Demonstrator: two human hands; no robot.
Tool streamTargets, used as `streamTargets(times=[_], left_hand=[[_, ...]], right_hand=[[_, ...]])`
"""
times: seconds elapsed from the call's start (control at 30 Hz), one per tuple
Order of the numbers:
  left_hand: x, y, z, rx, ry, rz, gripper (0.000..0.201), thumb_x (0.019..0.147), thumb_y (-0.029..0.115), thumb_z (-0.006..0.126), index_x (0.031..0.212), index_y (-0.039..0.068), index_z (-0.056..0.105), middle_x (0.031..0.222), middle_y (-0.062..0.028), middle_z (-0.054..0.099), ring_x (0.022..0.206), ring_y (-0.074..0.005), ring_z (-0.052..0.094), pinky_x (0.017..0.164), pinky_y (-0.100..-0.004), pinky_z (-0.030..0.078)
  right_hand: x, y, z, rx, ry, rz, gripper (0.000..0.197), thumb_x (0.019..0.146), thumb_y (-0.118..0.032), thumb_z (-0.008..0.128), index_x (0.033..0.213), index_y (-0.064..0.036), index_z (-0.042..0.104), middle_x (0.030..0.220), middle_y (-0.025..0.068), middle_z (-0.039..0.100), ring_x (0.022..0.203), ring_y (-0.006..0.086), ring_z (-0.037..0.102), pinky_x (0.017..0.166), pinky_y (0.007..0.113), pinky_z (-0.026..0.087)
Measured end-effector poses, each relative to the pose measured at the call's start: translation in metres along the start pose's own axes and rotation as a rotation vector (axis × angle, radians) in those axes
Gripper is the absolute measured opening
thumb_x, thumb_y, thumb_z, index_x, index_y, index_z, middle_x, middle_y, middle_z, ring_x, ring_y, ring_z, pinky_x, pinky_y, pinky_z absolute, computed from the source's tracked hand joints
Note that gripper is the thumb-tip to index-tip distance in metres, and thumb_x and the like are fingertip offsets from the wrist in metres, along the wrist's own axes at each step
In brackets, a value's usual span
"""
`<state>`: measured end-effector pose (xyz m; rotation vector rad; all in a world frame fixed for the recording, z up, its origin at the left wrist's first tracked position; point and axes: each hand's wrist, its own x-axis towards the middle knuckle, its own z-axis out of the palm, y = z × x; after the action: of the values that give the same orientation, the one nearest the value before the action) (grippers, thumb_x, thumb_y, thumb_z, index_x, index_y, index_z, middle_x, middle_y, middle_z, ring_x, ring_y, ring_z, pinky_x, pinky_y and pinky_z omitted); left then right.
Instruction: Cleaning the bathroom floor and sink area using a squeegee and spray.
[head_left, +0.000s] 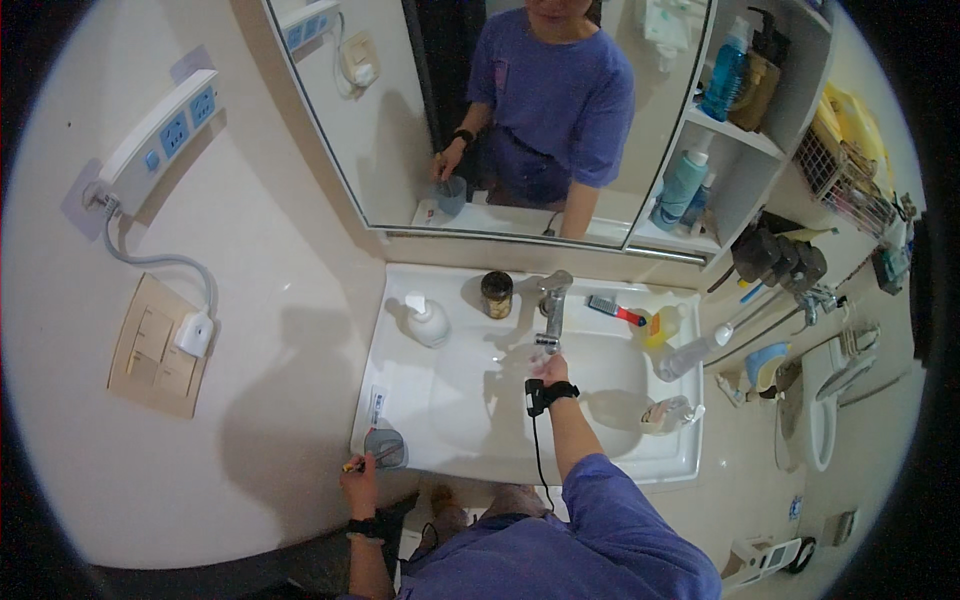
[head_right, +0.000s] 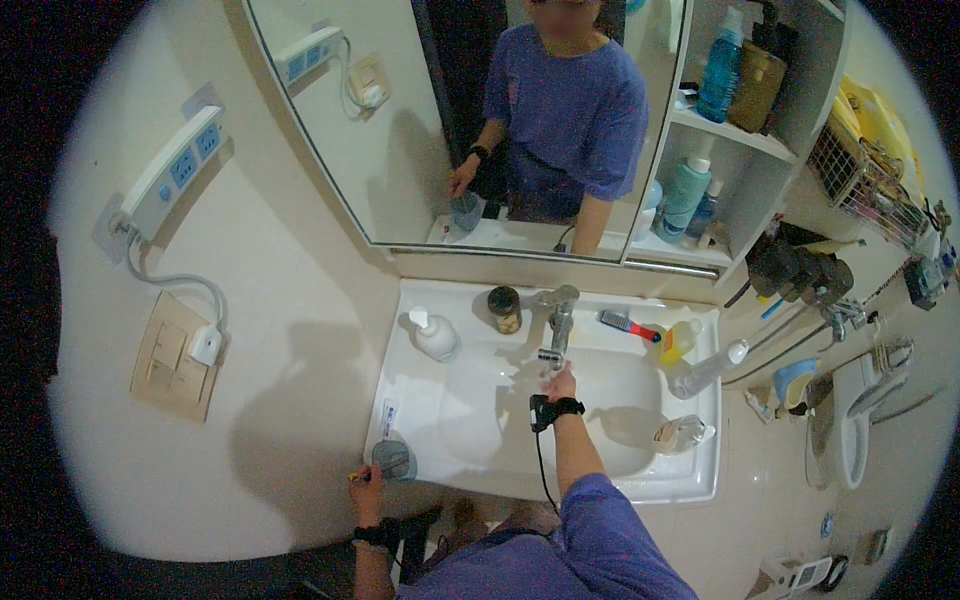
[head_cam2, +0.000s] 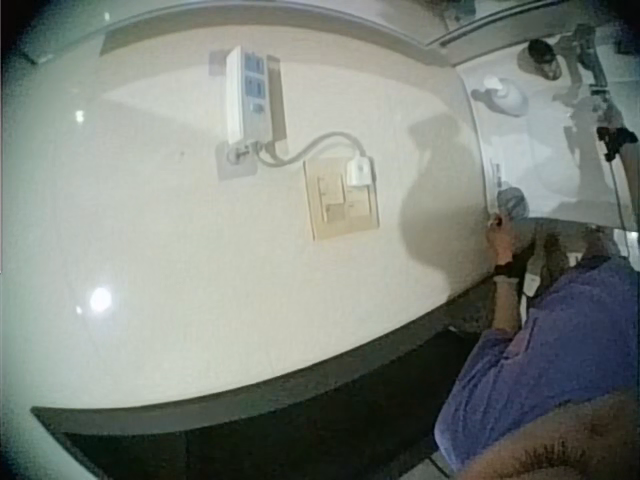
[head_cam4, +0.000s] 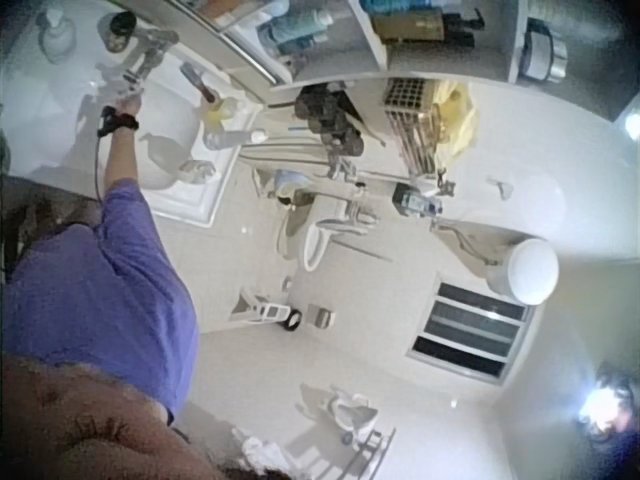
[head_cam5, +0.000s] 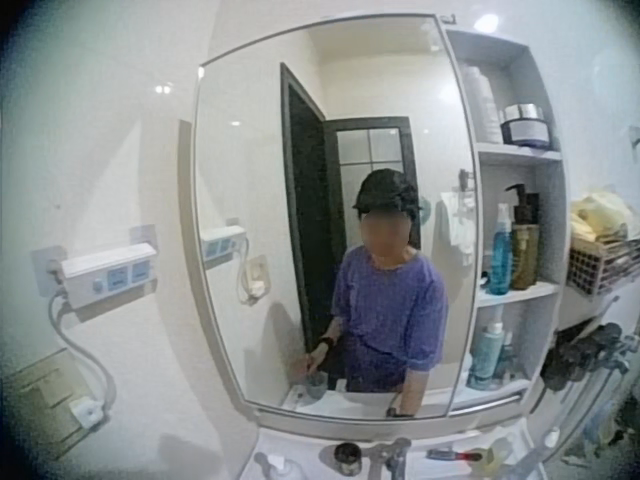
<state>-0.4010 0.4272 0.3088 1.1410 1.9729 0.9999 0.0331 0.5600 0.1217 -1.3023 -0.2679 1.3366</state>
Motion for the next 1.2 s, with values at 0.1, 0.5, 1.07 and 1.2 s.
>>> streamTargets(times=[0.1, 0.5, 1.07, 1.2], left_hand=[[0.003, -0.013, -0.003, 0.05, 0.041, 0.021, 0.032, 0.081, 0.028, 0.063, 0.077, -0.003, 0.058, 0.07, -0.0108, 0.061, 0.066, -0.0188, 0.056, 0.062, -0.0329, 0.043], [-0.016, 0.047, -0.006, 0.297, -0.013, 0.004, 0.036, 0.083, 0.034, 0.057, 0.079, -0.002, 0.058, 0.071, -0.0137, 0.062, 0.067, -0.024, 0.059, 0.061, -0.0343, 0.044], [-0.012, 0.017, -0.013, 0.12, 0.07, 0.078, 0.035, 0.082, 0.035, 0.058, 0.076, 0.0, 0.06, 0.067, -0.0147, 0.061, 0.063, -0.0277, 0.059, 0.057, -0.0336, 0.044], [-0.018, 0.025, -0.024, 0.098, 0.041, 0.05, 0.034, 0.08, 0.032, 0.061, 0.073, -0.002, 0.059, 0.065, -0.0115, 0.061, 0.061, -0.0198, 0.058, 0.056, -0.0317, 0.044]], right_hand=[[-0.024, -0.018, 0.022, 0.661, -0.097, 0.088, 0.046, 0.089, -0.047, 0.037, 0.104, -0.007, 0.053, 0.084, 0.0104, 0.058, 0.082, 0.0285, 0.054, 0.074, 0.041, 0.043], [-0.064, -0.035, 0.017, 0.751, -0.337, 0.139, 0.04, 0.088, -0.037, 0.038, 0.111, -0.0061, 0.05, 0.105, 0.0126, 0.057, 0.099, 0.0284, 0.053, 0.089, 0.043, 0.04], [-0.075, 0.021, 0.095, -0.181, -0.433, 0.034, 0.048, 0.081, -0.02, 0.056, 0.12, 0.004, 0.039, 0.091, 0.0146, 0.059, 0.081, 0.0262, 0.056, 0.073, 0.034, 0.045], [-0.066, 0.042, 0.182, -0.642, -0.227, -0.198, 0.049, 0.085, -0.02, 0.051, 0.124, 0.0047, 0.033, 0.096, 0.0167, 0.059, 0.082, 0.0261, 0.056, 0.07, 0.036, 0.044]])
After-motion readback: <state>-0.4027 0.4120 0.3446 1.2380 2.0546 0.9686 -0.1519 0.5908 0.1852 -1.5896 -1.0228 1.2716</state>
